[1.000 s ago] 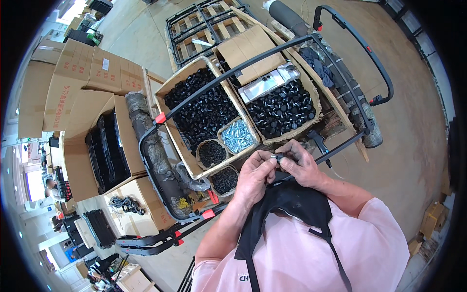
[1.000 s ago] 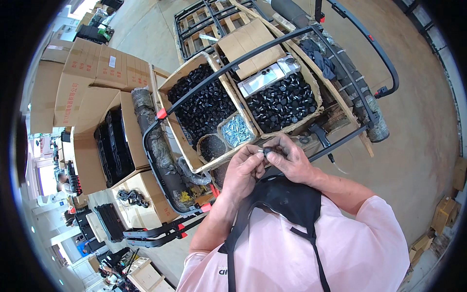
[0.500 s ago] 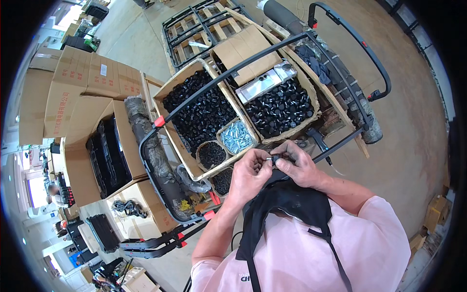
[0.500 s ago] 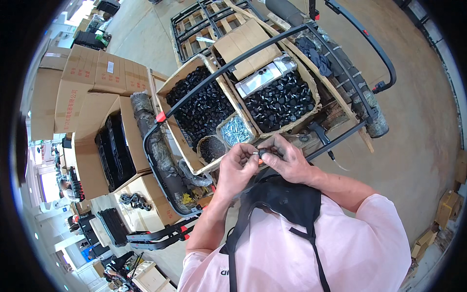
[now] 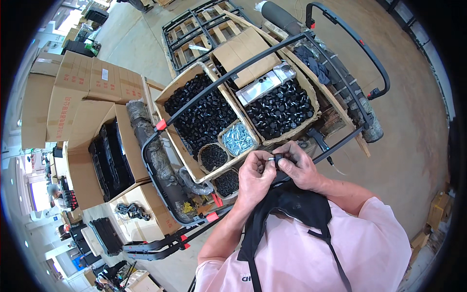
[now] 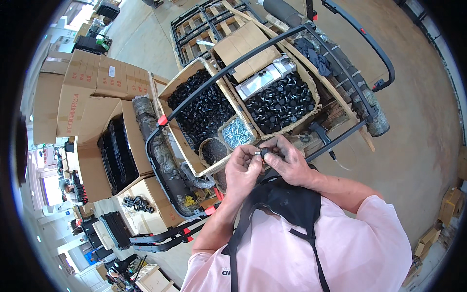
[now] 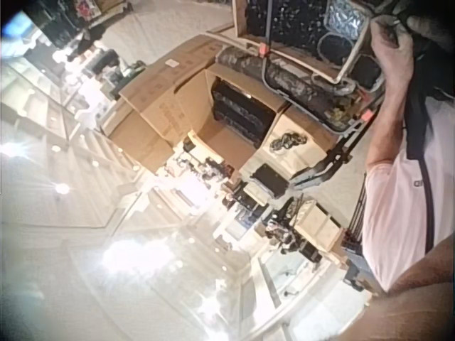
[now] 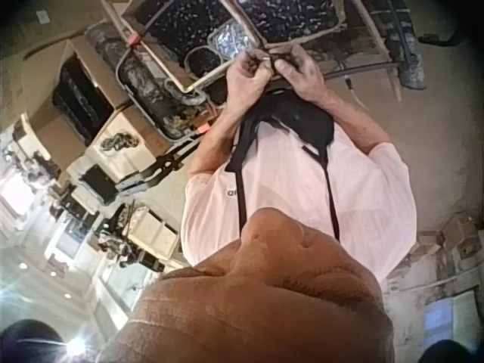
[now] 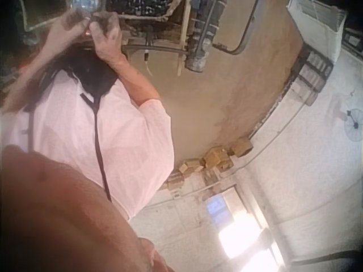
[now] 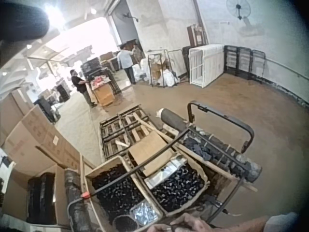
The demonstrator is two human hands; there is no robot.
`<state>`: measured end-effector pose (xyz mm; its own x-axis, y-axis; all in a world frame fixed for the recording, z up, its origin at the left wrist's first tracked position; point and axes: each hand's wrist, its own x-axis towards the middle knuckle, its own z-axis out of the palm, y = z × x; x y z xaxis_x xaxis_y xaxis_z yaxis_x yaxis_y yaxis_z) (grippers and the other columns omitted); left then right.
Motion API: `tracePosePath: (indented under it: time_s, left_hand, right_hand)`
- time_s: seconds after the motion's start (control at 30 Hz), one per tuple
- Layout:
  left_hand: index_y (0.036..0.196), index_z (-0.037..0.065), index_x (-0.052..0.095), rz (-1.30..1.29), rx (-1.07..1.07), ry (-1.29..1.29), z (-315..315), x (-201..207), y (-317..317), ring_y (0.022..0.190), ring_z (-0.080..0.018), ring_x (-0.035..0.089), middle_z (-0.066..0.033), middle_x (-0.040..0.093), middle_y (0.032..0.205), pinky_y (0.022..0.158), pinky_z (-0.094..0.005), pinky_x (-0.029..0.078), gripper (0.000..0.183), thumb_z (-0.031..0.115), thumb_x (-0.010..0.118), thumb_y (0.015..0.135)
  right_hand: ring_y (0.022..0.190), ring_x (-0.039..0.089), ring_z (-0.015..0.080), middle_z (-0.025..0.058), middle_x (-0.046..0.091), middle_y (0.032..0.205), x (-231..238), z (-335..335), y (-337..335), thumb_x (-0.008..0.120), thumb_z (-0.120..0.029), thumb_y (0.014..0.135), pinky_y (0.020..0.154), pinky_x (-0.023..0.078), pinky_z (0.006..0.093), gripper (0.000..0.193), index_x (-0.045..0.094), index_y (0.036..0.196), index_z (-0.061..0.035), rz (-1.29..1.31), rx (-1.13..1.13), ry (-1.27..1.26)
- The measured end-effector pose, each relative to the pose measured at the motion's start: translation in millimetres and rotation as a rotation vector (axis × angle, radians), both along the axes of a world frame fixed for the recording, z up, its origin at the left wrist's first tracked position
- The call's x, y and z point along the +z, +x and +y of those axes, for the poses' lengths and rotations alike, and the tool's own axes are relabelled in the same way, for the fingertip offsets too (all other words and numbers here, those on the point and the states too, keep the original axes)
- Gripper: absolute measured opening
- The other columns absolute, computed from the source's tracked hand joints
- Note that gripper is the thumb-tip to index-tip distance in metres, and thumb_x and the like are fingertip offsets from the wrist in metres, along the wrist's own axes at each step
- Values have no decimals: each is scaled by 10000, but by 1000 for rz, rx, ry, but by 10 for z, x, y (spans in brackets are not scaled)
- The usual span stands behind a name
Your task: The person assembles a leaf blower by connecting frame parts and plastic connectors to the leaf blower body, then securing the main motor unit with screws using an electric screwdriver.
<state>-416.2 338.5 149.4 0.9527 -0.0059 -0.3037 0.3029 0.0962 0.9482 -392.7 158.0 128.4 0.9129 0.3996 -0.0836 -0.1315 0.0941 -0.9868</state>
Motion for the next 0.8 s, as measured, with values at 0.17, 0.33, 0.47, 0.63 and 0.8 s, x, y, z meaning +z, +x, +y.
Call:
tracePosePath:
  time_s: [0.17, 0.33, 0.47, 0.63, 0.8]
  left_hand:
    - [1099, -17, 588, 21, 31, 34, -56, -13, 0, 755, -35, 566, 2, 615, 906, 647, -214, 485, 126, 10, 645, 990]
    - [1119, -17, 582, 37, 56, -17, -113, 20, 6, 745, -54, 598, -15, 628, 917, 649, -222, 510, 136, 18, 634, 998]
    - [1128, -20, 577, 55, 58, -36, -102, -38, -7, 739, -76, 624, -33, 643, 927, 654, -238, 540, 129, 35, 611, 1016]
    - [1125, -14, 591, 66, 51, -136, -85, 13, -20, 735, -95, 639, -46, 656, 918, 660, -256, 562, 118, 56, 610, 1032]
    - [1137, -5, 609, 78, 38, -183, -44, 7, -6, 727, -105, 643, -48, 662, 900, 664, -263, 568, 129, 68, 629, 1033]
  right_hand:
    - [996, 623, 137, 86, 642, 1125, -65, -7, -23, 631, -268, 1062, 894, 530, 318, 361, 572, 1283, 12, 17, -20, 10]
    - [996, 620, 133, 82, 635, 1132, -67, -6, -26, 637, -264, 1062, 888, 530, 314, 361, 564, 1289, 7, 13, -44, 56]
    - [1000, 620, 133, 78, 635, 1129, -24, -30, -17, 635, -257, 1065, 889, 533, 314, 357, 557, 1297, 4, -43, -32, -1]
    - [1012, 623, 133, 73, 637, 1131, -56, -32, -22, 637, -257, 1066, 899, 535, 316, 357, 555, 1298, 3, -6, -42, 52]
    - [1015, 623, 130, 71, 638, 1132, -71, -53, 1, 642, -264, 1066, 900, 536, 313, 360, 553, 1294, 0, -16, -15, 32]
